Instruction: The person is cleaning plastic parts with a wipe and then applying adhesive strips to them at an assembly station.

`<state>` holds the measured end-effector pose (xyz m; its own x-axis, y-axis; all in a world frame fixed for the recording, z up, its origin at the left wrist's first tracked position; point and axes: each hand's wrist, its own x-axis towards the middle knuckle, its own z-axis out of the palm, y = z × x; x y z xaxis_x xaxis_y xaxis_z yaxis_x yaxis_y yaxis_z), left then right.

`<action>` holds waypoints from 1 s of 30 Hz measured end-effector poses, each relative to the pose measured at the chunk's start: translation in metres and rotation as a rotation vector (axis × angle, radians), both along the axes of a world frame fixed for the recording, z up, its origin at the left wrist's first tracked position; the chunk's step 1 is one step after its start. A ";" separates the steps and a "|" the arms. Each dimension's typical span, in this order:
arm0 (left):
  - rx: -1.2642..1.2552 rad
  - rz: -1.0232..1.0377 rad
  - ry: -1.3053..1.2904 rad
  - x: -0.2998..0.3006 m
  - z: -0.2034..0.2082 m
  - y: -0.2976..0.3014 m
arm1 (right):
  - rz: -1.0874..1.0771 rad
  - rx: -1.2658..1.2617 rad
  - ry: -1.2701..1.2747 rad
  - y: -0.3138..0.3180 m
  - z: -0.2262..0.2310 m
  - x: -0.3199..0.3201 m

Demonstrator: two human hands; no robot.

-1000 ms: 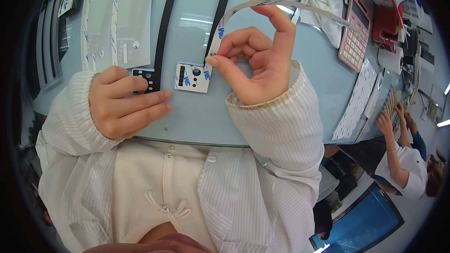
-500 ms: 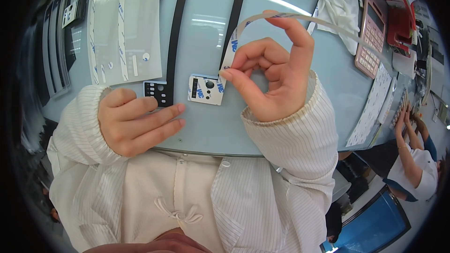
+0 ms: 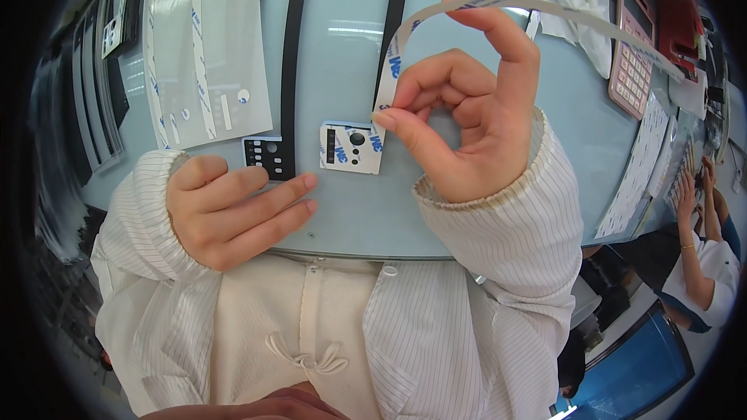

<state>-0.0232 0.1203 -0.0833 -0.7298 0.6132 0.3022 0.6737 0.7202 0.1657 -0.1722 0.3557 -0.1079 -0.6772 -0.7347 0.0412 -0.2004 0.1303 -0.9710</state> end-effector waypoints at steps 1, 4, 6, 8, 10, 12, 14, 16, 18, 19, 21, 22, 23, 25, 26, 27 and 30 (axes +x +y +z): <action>0.000 -0.002 -0.001 0.000 0.000 0.000 | -0.002 0.000 -0.001 0.000 0.000 0.000; -0.005 -0.008 -0.001 -0.001 0.000 -0.001 | -0.011 -0.016 -0.033 0.000 0.001 0.000; 0.010 0.000 0.000 0.000 -0.001 0.000 | 0.009 0.005 0.009 0.000 0.000 -0.001; 0.003 -0.006 -0.001 -0.001 -0.001 -0.001 | 0.001 0.005 -0.006 -0.001 0.002 0.000; -0.004 -0.010 -0.003 -0.001 0.000 0.000 | -0.006 0.005 -0.022 -0.001 0.001 0.000; 0.008 0.006 -0.013 0.000 0.000 0.001 | 0.012 -0.007 0.019 0.000 -0.001 -0.001; -0.002 -0.004 -0.010 -0.001 0.001 0.000 | 0.001 -0.008 -0.006 -0.001 0.000 0.000; -0.011 -0.014 -0.005 -0.002 0.001 0.000 | -0.011 -0.008 -0.029 -0.001 0.001 0.000; 0.013 0.002 0.000 -0.001 -0.001 0.001 | 0.001 -0.012 0.002 0.000 0.000 -0.001; 0.011 0.003 -0.001 -0.001 -0.001 0.001 | 0.002 -0.013 0.002 0.000 -0.001 0.000; 0.055 0.000 0.004 -0.001 0.000 0.001 | 0.001 -0.017 -0.008 -0.001 0.000 0.000; 0.056 -0.001 0.004 -0.001 -0.001 0.001 | 0.000 -0.017 -0.007 -0.001 -0.001 -0.001; 0.061 0.000 0.008 -0.001 -0.002 0.001 | 0.010 -0.011 0.020 -0.001 -0.002 -0.001; 0.065 0.001 0.012 -0.001 -0.003 0.001 | 0.020 -0.005 0.047 -0.001 -0.001 -0.001; 0.061 -0.004 0.014 -0.002 -0.002 0.001 | 0.014 -0.002 0.035 -0.001 -0.001 0.000; 0.057 -0.009 0.016 -0.002 -0.001 0.000 | 0.008 0.001 0.023 -0.001 0.000 0.000; 0.063 -0.007 0.013 -0.002 -0.002 0.001 | 0.019 0.007 0.071 -0.001 -0.002 -0.001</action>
<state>-0.0251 0.1211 -0.0854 -0.7213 0.5979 0.3497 0.6811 0.7038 0.2016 -0.1736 0.3549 -0.1102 -0.6584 -0.7480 0.0838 -0.2716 0.1323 -0.9533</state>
